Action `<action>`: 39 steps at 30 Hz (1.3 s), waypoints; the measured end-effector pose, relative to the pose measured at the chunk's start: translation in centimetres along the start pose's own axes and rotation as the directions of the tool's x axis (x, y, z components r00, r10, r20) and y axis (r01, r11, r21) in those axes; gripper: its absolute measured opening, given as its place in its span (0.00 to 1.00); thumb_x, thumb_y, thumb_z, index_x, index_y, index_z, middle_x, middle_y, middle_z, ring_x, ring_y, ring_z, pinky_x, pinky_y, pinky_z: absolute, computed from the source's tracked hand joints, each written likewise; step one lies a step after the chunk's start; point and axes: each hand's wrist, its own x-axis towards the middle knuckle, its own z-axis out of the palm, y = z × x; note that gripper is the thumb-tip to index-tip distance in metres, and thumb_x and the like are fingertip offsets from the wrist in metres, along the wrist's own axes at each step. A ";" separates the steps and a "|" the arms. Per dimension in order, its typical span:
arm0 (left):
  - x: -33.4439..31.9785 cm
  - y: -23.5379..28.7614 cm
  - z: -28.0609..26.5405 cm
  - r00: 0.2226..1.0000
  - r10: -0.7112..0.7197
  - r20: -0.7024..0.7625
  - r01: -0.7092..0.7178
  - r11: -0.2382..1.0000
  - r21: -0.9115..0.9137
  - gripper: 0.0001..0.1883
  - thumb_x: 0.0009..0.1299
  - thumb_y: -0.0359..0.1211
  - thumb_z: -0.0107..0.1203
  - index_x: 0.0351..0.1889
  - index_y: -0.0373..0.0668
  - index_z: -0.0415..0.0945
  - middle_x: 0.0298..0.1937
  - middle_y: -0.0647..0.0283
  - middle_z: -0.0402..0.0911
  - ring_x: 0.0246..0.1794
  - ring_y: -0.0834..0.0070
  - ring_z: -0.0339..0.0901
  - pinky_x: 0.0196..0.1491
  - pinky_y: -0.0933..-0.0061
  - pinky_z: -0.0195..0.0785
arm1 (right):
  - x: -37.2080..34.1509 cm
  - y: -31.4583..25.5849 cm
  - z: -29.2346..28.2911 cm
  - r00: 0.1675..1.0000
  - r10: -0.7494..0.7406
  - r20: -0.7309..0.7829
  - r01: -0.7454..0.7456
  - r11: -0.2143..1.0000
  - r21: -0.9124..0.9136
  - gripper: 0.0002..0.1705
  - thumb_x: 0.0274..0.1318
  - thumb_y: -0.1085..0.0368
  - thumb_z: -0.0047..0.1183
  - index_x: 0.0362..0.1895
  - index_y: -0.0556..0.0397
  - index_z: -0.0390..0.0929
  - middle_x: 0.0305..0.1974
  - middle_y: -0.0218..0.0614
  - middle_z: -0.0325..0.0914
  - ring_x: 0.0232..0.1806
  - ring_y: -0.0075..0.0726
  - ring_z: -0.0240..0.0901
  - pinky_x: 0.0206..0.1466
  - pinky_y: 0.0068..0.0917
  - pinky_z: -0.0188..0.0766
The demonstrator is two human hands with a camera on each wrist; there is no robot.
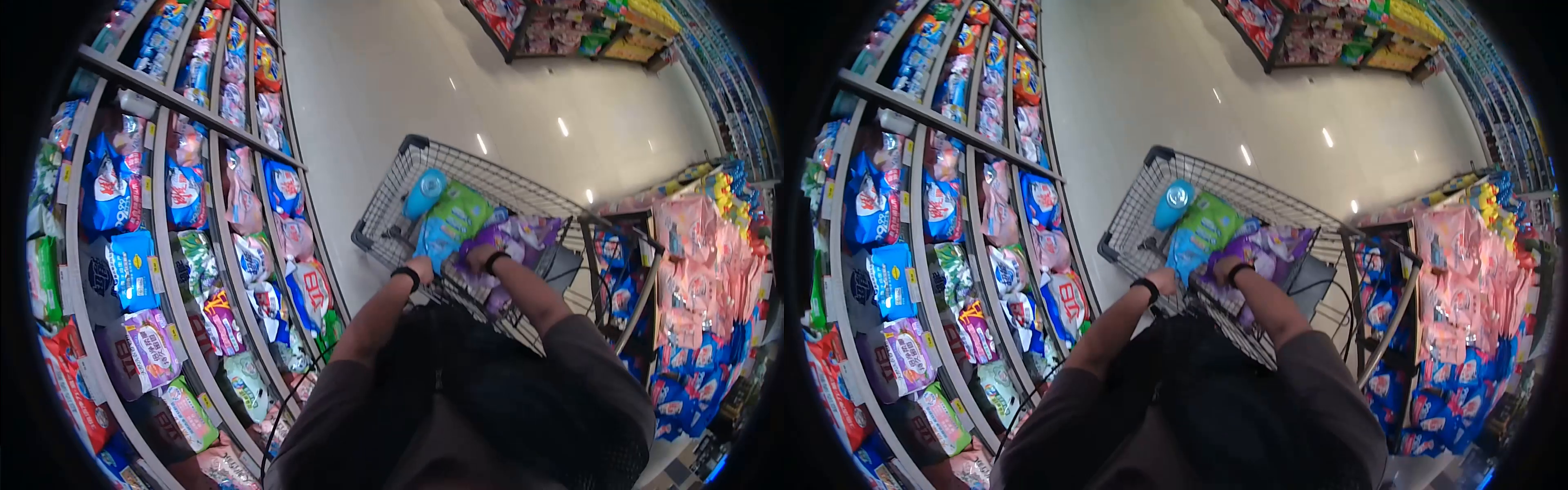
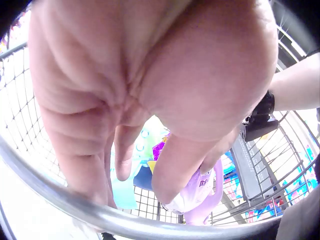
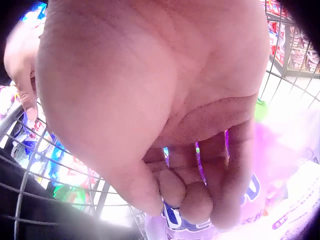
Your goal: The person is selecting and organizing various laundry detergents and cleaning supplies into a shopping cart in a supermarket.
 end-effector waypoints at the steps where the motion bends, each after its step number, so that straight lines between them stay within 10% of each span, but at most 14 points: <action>1: -0.1 0.3 0.7 1.000 -0.019 0.021 0.019 1.000 -0.001 0.18 0.59 0.37 0.65 0.41 0.33 0.85 0.48 0.41 0.85 0.50 0.48 0.84 0.52 0.51 0.78 | -1.3 -0.3 0.7 1.000 0.011 -0.022 -0.012 1.000 -0.005 0.19 0.39 0.56 0.65 0.39 0.48 0.89 0.41 0.45 0.87 0.45 0.54 0.84 0.46 0.48 0.79; 10: 0.7 -0.6 0.8 0.996 -0.047 -0.077 0.046 0.999 -0.009 0.14 0.62 0.34 0.61 0.41 0.34 0.85 0.47 0.41 0.85 0.50 0.46 0.83 0.51 0.51 0.79 | -2.0 -0.7 -0.6 0.999 0.036 -0.028 -0.035 0.999 0.032 0.19 0.39 0.58 0.60 0.39 0.49 0.89 0.41 0.47 0.87 0.44 0.52 0.85 0.45 0.46 0.80; 15: 2.0 -1.6 4.6 0.970 0.052 -0.239 -0.056 0.998 -0.009 0.11 0.55 0.33 0.57 0.28 0.35 0.85 0.34 0.41 0.85 0.36 0.46 0.84 0.40 0.44 0.76 | -0.2 -4.4 -1.9 0.958 0.080 -0.275 -0.063 0.996 0.069 0.30 0.58 0.34 0.54 0.37 0.48 0.88 0.37 0.45 0.87 0.40 0.53 0.84 0.41 0.47 0.78; 18: -0.9 0.6 5.2 0.977 0.004 -0.212 -0.004 1.000 -0.002 0.09 0.60 0.30 0.55 0.30 0.37 0.86 0.32 0.43 0.85 0.36 0.47 0.85 0.40 0.48 0.78 | 3.8 -6.8 0.5 0.909 0.109 -0.401 0.034 0.942 0.333 0.22 0.65 0.49 0.47 0.51 0.50 0.79 0.46 0.51 0.84 0.49 0.59 0.81 0.52 0.54 0.76; 22: -3.3 3.5 4.0 0.992 -0.075 -0.101 0.061 0.989 -0.131 0.12 0.61 0.30 0.57 0.38 0.34 0.86 0.43 0.42 0.86 0.45 0.47 0.85 0.48 0.50 0.79 | 6.4 -6.3 4.0 0.939 0.035 -0.343 -0.072 0.993 -0.094 0.19 0.66 0.58 0.46 0.56 0.47 0.80 0.56 0.46 0.81 0.57 0.49 0.80 0.65 0.50 0.71; 23: -3.4 3.4 5.3 0.986 -0.040 -0.160 0.013 0.986 -0.168 0.12 0.60 0.30 0.58 0.37 0.34 0.86 0.42 0.42 0.86 0.44 0.47 0.85 0.47 0.50 0.79 | 5.2 -7.4 3.7 0.944 0.168 -0.283 -0.150 0.985 0.084 0.18 0.67 0.59 0.45 0.55 0.46 0.80 0.60 0.46 0.78 0.58 0.51 0.80 0.62 0.50 0.74; 29: -4.8 3.6 4.2 0.982 0.022 -0.188 -0.067 0.970 -0.234 0.14 0.63 0.34 0.55 0.37 0.33 0.85 0.42 0.41 0.86 0.46 0.47 0.84 0.49 0.49 0.77 | 5.1 -7.3 3.2 0.982 -0.039 -0.186 -0.022 0.948 -0.319 0.16 0.66 0.59 0.46 0.43 0.39 0.89 0.48 0.36 0.88 0.48 0.44 0.86 0.45 0.43 0.81; 33: -1.3 2.1 6.1 0.955 0.294 0.029 -0.292 0.955 -0.046 0.16 0.64 0.38 0.54 0.36 0.33 0.85 0.42 0.42 0.86 0.44 0.47 0.84 0.47 0.48 0.75 | 3.8 -5.4 -0.7 0.981 -0.050 -0.186 0.005 0.972 -0.234 0.18 0.64 0.55 0.47 0.45 0.42 0.88 0.49 0.40 0.87 0.49 0.44 0.86 0.49 0.45 0.81; 38: -1.1 0.7 4.5 0.961 0.271 -0.049 -0.269 0.962 0.043 0.17 0.65 0.38 0.55 0.42 0.34 0.85 0.43 0.44 0.86 0.46 0.49 0.84 0.48 0.50 0.76 | 1.0 -0.8 -4.7 0.974 -0.139 -0.181 0.105 0.977 -0.185 0.21 0.54 0.50 0.50 0.45 0.43 0.87 0.46 0.46 0.86 0.48 0.55 0.83 0.51 0.51 0.79; 39: -3.3 1.1 3.2 0.978 0.094 -0.184 -0.106 0.992 -0.061 0.17 0.66 0.38 0.57 0.45 0.34 0.82 0.45 0.43 0.85 0.47 0.48 0.84 0.50 0.51 0.77 | -0.3 -0.2 -5.2 0.956 -0.148 -0.252 0.121 0.985 -0.119 0.22 0.55 0.52 0.49 0.48 0.42 0.87 0.49 0.46 0.85 0.50 0.56 0.83 0.53 0.50 0.79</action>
